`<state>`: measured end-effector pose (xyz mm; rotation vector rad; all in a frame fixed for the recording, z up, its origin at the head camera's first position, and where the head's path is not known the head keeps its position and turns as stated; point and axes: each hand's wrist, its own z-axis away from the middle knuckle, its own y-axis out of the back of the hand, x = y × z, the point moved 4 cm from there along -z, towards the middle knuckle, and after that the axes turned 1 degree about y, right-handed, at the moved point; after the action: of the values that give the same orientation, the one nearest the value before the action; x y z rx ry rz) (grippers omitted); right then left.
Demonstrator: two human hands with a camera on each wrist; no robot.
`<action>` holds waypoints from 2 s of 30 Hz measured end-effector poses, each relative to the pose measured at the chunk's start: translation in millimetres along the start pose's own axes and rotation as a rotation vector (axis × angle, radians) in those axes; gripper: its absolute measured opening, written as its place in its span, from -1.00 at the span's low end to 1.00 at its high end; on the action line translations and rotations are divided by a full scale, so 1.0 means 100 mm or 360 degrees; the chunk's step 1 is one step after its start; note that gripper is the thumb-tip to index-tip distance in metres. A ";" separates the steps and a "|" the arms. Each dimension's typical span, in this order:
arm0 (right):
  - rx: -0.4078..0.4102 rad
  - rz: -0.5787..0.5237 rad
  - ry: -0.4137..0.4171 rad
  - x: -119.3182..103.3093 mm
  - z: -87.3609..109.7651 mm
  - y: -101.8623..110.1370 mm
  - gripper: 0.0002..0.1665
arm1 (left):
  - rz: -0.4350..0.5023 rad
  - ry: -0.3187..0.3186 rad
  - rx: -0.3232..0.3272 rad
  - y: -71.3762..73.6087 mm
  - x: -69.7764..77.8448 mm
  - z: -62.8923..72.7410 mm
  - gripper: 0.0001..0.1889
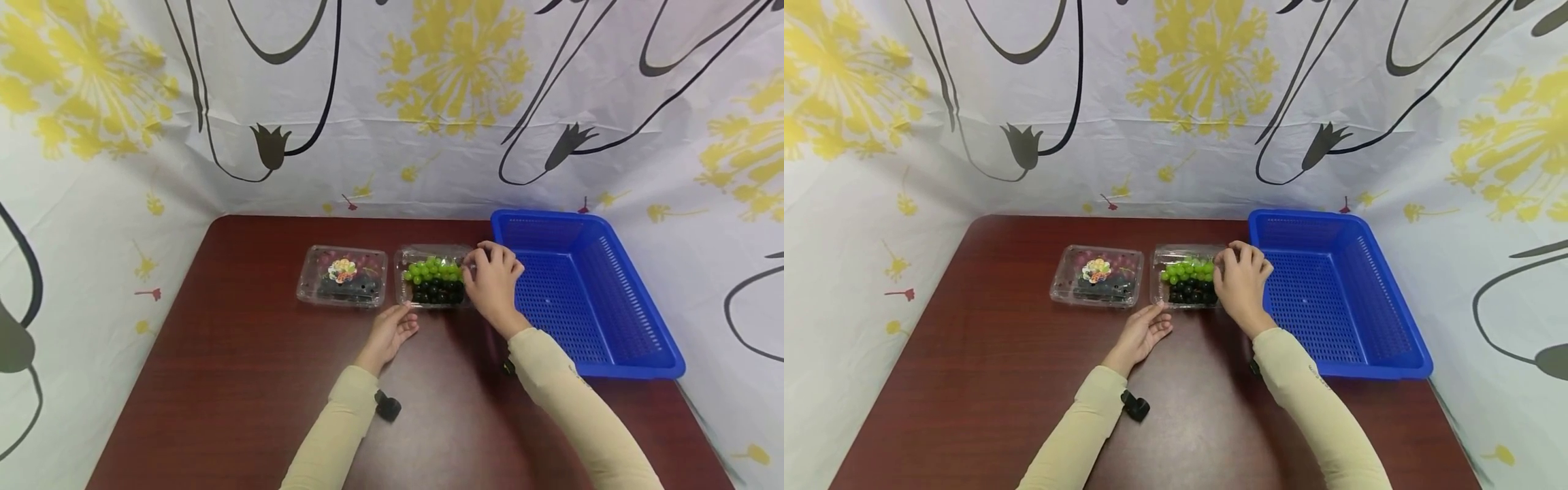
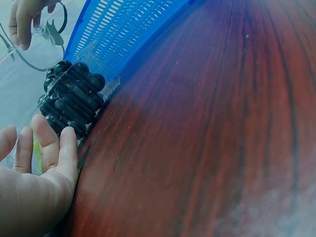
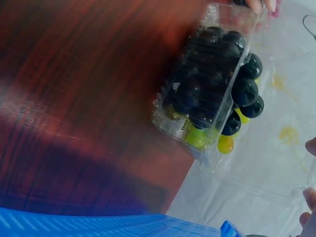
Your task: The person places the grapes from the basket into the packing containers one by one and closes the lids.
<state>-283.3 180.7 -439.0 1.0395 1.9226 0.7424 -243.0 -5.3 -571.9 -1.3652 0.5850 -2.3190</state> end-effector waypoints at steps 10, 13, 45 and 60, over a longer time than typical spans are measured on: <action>-0.0101 0.0139 0.0193 -0.09 0.15 -0.02 -0.95 | 0.0010 -0.0008 -0.0014 0.00 0.00 0.00 -0.89; -0.0172 0.0185 0.0244 -0.11 0.19 -0.03 -0.97 | 0.0009 -0.0004 -0.0014 0.00 0.01 -0.01 -0.89; -0.0405 0.0360 0.0246 -0.13 0.39 -0.22 -0.90 | 0.0078 0.0037 -0.0055 0.01 0.02 -0.01 -0.94; -0.0308 0.0343 0.0104 -0.11 0.48 -0.22 -0.98 | 0.0107 0.0041 0.0100 0.00 0.05 -0.06 -0.84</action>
<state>-246.5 165.8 -475.9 1.1226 1.7687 1.0733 -250.2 -6.8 -571.1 -1.2699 0.5522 -2.2848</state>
